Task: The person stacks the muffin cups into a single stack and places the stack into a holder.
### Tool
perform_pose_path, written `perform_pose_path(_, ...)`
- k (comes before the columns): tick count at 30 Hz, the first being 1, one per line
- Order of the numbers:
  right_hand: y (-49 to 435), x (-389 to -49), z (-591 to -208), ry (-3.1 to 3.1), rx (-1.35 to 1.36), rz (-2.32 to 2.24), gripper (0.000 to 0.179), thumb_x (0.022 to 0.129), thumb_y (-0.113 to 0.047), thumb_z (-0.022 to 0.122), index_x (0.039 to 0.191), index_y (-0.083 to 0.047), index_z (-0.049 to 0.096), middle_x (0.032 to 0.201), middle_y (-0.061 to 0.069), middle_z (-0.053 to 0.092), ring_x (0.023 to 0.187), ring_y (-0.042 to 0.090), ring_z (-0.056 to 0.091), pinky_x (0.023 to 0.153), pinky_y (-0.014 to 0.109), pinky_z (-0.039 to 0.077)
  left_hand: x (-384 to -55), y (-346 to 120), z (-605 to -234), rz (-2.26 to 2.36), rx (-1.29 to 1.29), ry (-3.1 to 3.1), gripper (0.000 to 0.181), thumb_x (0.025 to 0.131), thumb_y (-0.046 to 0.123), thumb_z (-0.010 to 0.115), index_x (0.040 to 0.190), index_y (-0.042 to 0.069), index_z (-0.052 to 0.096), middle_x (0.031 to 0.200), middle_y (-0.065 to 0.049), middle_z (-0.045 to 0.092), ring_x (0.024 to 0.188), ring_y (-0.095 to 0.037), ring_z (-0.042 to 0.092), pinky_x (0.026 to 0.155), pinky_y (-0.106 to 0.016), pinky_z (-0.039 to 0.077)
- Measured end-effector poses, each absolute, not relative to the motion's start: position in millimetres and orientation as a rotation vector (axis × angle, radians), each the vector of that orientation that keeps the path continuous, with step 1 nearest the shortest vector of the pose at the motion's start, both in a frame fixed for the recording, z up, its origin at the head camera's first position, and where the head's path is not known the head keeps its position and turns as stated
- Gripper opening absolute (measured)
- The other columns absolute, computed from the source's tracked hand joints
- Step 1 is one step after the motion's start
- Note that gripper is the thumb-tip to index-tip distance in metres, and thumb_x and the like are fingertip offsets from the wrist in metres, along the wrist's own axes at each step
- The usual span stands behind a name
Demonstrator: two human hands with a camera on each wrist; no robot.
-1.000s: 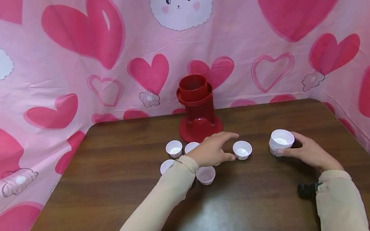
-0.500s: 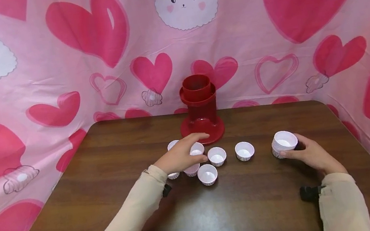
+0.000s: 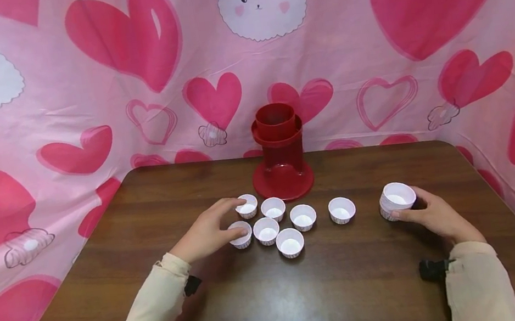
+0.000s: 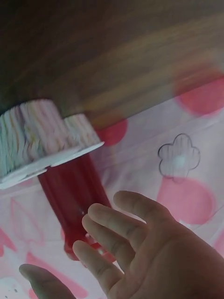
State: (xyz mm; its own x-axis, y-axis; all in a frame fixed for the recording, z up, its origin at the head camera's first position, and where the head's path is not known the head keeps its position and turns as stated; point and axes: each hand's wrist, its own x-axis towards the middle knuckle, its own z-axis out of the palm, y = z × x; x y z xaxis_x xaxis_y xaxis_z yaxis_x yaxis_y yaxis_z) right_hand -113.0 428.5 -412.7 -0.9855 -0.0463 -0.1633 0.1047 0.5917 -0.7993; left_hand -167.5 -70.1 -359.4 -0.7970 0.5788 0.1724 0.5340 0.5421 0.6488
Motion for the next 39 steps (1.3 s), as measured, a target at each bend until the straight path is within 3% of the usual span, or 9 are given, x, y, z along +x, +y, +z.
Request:
perform_pose_path(5,428,-113,-412,2.613,0.09,-1.357,0.083,0.098,-0.035,0.067,0.155,0.005,0.021,0.146,0.039,0.032,0.131,0.057,0.028,0.1,0.078,0.022,-163,-82,-365,1.117,0.915,2.69,0.058,0.087,0.023,0.081,0.137,0.006,0.058,0.13,-0.013,0.058,0.119,-0.03,0.056,0.102,-0.046,0.044)
perform_pose_path(13,426,-114,-410,2.619,0.114,-1.357,0.086,0.097,-0.036,0.069,0.156,0.004,0.021,0.148,0.039,0.029,0.132,0.058,0.025,0.099,0.079,0.02,-159,-91,-373,1.069,0.78,2.62,0.073,0.082,0.029,0.087,0.142,0.008,0.053,0.125,-0.012,0.055,0.113,-0.026,0.059,0.095,-0.044,0.047)
perform_pose_path(27,426,-114,-411,2.62,0.099,-1.365,0.089,0.097,-0.034,0.069,0.156,0.007,0.018,0.148,0.041,0.027,0.133,0.06,0.024,0.1,0.08,0.019,-161,-86,-383,0.984,0.789,2.644,0.077,0.081,0.029,0.087,0.145,0.008,0.051,0.13,-0.014,0.053,0.118,-0.029,0.057,0.099,-0.048,0.046)
perform_pose_path(39,428,-114,-413,2.672,0.078,-1.315,0.084,0.098,-0.034,0.068,0.154,0.008,0.022,0.146,0.042,0.031,0.13,0.059,0.028,0.099,0.079,0.022,-164,-76,-390,0.839,0.806,2.695,0.074,0.081,0.022,0.086,0.146,0.009,0.052,0.127,-0.013,0.056,0.114,-0.026,0.057,0.099,-0.044,0.046)
